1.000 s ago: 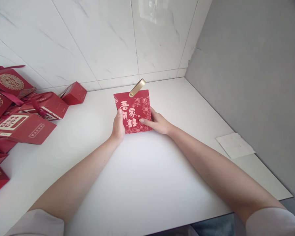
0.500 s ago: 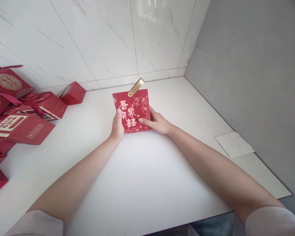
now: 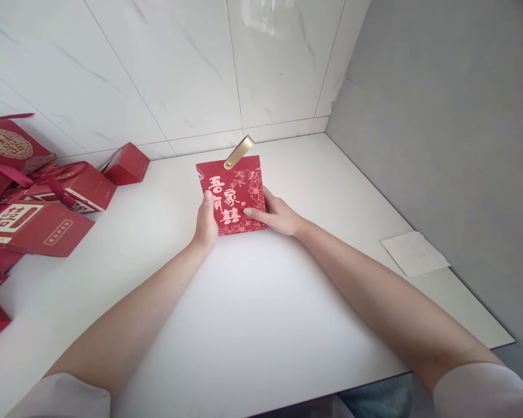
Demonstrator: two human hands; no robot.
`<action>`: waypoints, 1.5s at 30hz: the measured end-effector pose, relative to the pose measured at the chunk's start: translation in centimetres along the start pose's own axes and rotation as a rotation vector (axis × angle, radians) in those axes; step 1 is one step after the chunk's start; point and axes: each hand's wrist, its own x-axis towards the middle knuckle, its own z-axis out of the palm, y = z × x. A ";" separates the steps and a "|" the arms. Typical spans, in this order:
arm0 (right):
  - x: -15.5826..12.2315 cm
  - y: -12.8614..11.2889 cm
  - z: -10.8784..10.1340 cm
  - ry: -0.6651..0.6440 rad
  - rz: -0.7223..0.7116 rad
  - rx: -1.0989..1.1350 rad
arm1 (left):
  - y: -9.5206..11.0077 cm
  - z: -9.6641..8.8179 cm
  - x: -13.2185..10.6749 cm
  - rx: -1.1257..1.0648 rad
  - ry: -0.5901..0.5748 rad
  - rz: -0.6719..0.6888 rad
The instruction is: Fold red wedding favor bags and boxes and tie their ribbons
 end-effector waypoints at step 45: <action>-0.7 -1.1 0.9 -0.296 -0.057 0.281 | 0.4 -0.4 -0.2 0.350 0.097 0.179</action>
